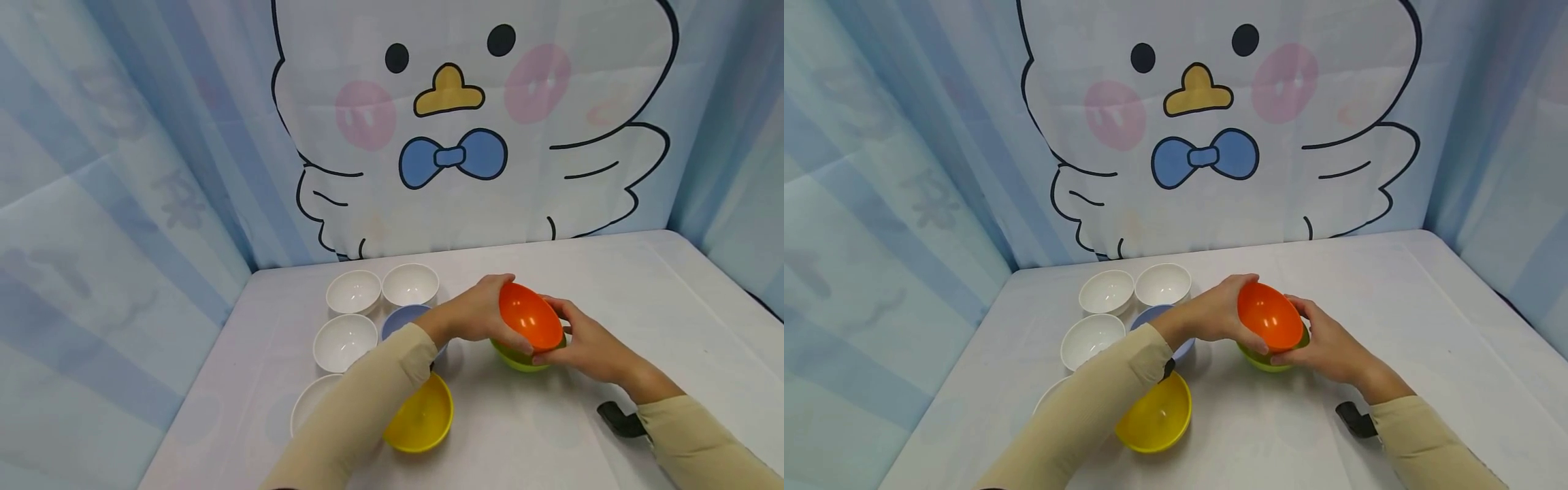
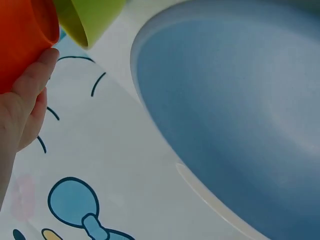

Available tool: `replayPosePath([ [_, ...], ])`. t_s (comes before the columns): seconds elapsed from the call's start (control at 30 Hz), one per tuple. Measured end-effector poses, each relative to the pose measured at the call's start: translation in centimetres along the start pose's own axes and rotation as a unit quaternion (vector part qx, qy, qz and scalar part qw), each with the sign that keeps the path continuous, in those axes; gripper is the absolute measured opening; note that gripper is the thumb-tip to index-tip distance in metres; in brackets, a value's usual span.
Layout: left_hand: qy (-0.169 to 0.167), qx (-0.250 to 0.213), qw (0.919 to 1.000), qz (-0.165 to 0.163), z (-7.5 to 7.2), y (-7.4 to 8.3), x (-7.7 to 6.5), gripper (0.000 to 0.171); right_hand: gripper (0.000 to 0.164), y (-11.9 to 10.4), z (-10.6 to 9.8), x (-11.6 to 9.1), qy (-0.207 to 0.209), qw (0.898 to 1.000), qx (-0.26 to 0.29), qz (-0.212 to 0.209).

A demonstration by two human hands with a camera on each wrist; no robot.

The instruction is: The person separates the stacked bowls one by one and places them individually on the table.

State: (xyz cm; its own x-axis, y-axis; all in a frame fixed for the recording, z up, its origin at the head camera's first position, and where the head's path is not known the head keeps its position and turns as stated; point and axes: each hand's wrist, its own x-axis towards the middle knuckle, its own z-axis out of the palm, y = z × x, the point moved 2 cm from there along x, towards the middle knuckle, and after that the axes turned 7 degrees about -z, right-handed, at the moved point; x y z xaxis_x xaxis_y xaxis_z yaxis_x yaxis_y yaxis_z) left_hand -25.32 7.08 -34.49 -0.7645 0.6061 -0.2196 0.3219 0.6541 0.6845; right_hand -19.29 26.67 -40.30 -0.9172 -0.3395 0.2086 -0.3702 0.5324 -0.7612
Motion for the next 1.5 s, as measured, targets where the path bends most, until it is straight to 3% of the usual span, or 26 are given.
replayPosePath([
  [0.17, 0.015, -0.013, 0.9998, -0.001, -1.0, -0.6, -0.4, 0.106, 0.102, -0.1, -0.1, 0.1, -0.008, 1.0, -0.016, 0.009],
  [0.37, 0.04, -0.06, 0.9974, 0.006, -3.2, -1.6, -1.4, 0.105, 0.115, 0.6, 0.4, 0.2, -0.031, 0.997, -0.055, 0.044],
  [0.6, 0.075, -0.087, 0.9933, -0.009, -5.2, -2.7, -2.7, 0.105, 0.121, 0.7, 1.0, 0.4, -0.046, 0.996, -0.062, 0.037],
  [0.83, 0.116, -0.123, 0.985, -0.033, -7.0, -3.9, -4.4, 0.106, 0.117, 0.4, 1.4, 0.6, -0.03, 0.995, -0.088, 0.036],
  [0.97, 0.132, -0.15, 0.9795, -0.028, -8.0, -4.9, -5.3, 0.107, 0.114, 0.3, 1.4, 0.7, -0.016, 0.995, -0.098, 0.027],
  [1.23, 0.162, -0.224, 0.9607, -0.021, -9.6, -7.4, -7.0, 0.094, 0.107, 0.3, 1.5, 0.8, -0.004, 0.993, -0.119, 0.02],
  [1.5, 0.185, -0.213, 0.9587, -0.037, -10.3, -8.8, -8.7, 0.09, 0.104, 0.0, 1.7, 1.0, 0.002, 0.992, -0.123, 0.018],
])
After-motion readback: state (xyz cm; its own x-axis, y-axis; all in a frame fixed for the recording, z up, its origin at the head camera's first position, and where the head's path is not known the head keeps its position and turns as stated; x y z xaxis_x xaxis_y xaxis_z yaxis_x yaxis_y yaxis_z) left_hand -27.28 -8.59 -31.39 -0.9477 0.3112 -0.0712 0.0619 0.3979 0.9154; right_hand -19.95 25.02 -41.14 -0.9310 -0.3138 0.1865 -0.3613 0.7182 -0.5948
